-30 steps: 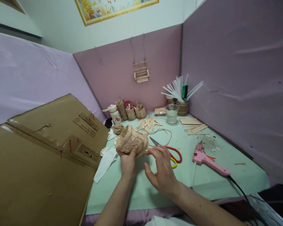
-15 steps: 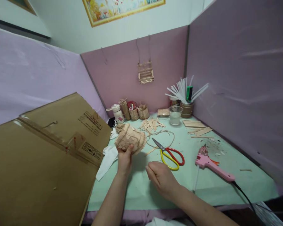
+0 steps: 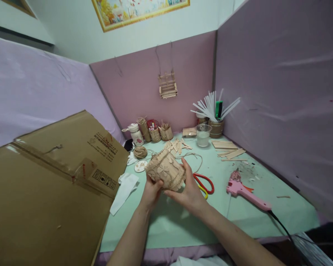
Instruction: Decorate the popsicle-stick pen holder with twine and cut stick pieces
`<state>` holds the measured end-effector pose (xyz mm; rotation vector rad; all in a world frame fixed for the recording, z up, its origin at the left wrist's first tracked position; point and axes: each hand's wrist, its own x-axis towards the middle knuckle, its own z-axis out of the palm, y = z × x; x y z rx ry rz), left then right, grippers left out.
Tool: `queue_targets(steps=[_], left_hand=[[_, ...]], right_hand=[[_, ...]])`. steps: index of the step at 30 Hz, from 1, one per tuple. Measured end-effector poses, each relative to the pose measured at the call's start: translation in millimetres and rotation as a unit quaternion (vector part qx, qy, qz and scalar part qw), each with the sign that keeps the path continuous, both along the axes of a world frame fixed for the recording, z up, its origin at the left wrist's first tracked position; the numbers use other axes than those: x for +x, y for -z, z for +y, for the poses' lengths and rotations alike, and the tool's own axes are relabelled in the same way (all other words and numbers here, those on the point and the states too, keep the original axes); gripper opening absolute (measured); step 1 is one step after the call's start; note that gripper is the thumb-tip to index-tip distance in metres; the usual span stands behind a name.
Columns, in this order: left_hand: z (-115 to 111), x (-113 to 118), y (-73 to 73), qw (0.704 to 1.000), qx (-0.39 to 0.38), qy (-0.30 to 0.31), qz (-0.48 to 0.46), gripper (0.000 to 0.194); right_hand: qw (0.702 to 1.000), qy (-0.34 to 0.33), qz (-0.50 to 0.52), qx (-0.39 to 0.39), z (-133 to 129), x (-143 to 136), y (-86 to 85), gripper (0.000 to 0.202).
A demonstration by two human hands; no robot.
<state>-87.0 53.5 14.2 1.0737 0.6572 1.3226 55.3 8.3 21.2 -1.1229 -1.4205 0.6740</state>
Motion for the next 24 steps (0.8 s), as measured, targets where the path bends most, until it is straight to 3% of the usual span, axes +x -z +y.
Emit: queue_targets(steps=[6, 10, 16, 19, 24], left_hand=[[1, 0, 1.1, 0.999, -0.032, 0.019, 0.004, 0.093], [1, 0, 3.5, 0.995, -0.061, 0.079, -0.008, 0.079], [-5, 1, -1.9, 0.985, -0.080, 0.150, -0.018, 0.057], [-2, 0, -4.0, 0.988, -0.104, 0.112, -0.011, 0.049], [13, -11, -3.6, 0.989, -0.125, -0.075, -0.041, 0.034]], right_hand=[[0.989, 0.004, 0.150, 0.001, 6, -2, 5.4, 0.101], [0.962, -0.038, 0.271, -0.006, 10, -3, 5.6, 0.100], [0.941, -0.030, 0.333, -0.049, 13, -3, 7.7, 0.102], [0.932, -0.020, 0.355, -0.063, 13, -2, 9.7, 0.102], [0.907, -0.016, 0.413, -0.086, 16, 1, 12.4, 0.089]])
